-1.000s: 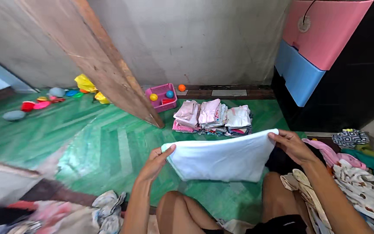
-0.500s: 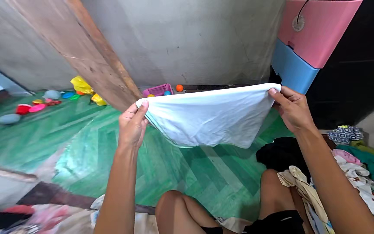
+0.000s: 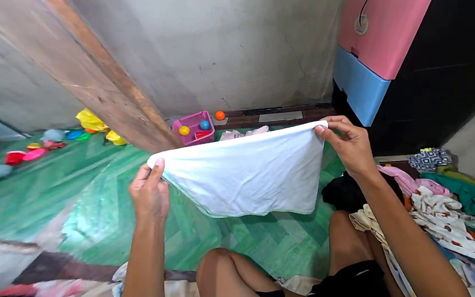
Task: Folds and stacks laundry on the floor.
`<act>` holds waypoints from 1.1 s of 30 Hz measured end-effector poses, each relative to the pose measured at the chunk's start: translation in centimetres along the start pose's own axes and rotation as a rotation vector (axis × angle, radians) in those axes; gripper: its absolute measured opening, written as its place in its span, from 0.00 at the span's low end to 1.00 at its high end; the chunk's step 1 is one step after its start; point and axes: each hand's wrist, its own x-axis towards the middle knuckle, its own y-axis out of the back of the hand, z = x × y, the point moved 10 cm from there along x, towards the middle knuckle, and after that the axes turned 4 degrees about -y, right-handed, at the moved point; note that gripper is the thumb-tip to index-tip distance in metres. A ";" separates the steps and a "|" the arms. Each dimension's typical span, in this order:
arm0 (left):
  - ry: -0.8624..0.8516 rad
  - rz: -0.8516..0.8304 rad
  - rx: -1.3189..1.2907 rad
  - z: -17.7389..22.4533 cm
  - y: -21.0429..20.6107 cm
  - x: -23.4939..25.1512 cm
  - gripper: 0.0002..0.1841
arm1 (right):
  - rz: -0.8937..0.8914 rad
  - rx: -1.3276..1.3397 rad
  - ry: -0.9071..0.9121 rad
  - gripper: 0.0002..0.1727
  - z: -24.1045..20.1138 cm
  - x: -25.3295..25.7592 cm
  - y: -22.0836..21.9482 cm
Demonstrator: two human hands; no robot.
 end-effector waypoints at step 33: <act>0.380 0.009 -0.020 -13.7 -0.7 -4.4 0.25 | 0.025 0.028 -0.406 0.24 16.2 -2.6 0.6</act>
